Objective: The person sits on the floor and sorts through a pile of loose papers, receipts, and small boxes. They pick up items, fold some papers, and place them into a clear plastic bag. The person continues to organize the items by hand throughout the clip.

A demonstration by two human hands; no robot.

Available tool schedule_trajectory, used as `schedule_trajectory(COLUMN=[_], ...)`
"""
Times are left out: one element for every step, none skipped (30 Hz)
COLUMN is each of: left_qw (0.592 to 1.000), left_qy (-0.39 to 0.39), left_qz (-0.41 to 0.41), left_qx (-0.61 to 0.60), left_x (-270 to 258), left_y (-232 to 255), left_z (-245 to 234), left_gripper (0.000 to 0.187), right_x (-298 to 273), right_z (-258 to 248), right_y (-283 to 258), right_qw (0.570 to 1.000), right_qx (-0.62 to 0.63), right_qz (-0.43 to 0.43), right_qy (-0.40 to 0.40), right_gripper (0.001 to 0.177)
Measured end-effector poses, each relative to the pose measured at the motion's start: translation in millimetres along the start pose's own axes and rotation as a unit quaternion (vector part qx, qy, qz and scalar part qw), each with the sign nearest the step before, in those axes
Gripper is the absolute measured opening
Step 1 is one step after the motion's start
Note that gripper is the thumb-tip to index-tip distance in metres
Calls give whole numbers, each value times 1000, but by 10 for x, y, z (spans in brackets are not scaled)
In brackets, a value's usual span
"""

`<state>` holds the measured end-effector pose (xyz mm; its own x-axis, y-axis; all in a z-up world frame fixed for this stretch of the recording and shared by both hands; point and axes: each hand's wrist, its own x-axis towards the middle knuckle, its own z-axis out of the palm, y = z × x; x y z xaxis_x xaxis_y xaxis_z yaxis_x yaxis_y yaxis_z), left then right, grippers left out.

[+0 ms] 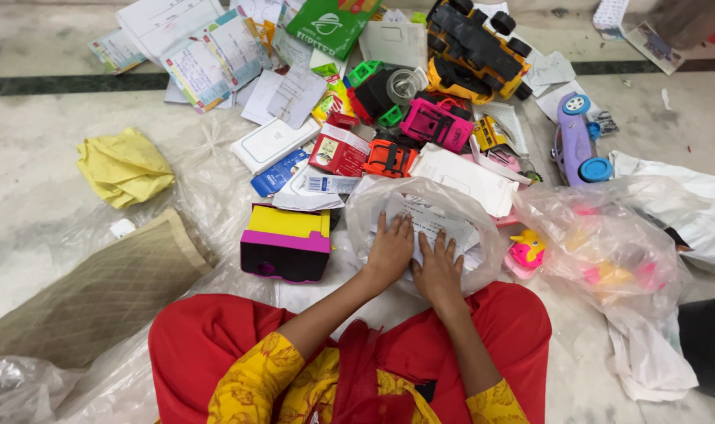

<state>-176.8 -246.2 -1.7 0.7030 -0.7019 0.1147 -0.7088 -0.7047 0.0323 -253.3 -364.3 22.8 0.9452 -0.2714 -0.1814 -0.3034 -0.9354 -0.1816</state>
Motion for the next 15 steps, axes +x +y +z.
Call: schedule_trajectory(left_qw=[1000,1000,999,998,997,995,992,994,996,997,995,991,984,976,966], left_qy=[-7,5,19,33,38,44,51,46,42,38,48,59,69,81,94], left_qz=[3,-13,-28,-43,-50,-56,-64,-57,-50,-43,-16,11,39,48,58], left_qx=[9,-6,-21,-35,-54,-72,-91,-78,-63,-49,-85,-121,-157,-194,-232], left_x=[46,90,142,178,210,236,241,219,194,158,98,22,-52,-123,-210], left_y=[7,9,6,-10,-34,-68,-93,-98,-113,-134,-169,-208,-259,-329,-389], left_z=[133,251,345,416,463,487,491,478,446,397,332,250,145,21,-116], left_gripper=[68,68,68,67,67,66,65,62,60,57,54,51,48,45,42], right_x=[44,83,121,147,167,175,178,173,175,163,139,108,52,-12,-70], right_z=[29,55,82,114,141,163,176,183,179,162,136,96,44,-27,-116], right_y=[12,31,44,44,47,48,50,49,36,29,17,-3,-26,-62,-120], right_qw=[1000,1000,999,999,999,998,998,997,996,995,994,992,984,972,958], right_qx=[5,10,15,12,8,4,1,-1,-2,-1,1,4,27,51,74], right_qz=[-10,-19,-29,-34,-39,-45,-49,-53,-58,-59,-59,-60,-84,-107,-129], right_qy=[2,3,6,17,28,38,46,55,64,79,95,110,157,202,246], right_gripper=[72,72,72,70,69,68,68,67,67,65,63,61,54,46,40])
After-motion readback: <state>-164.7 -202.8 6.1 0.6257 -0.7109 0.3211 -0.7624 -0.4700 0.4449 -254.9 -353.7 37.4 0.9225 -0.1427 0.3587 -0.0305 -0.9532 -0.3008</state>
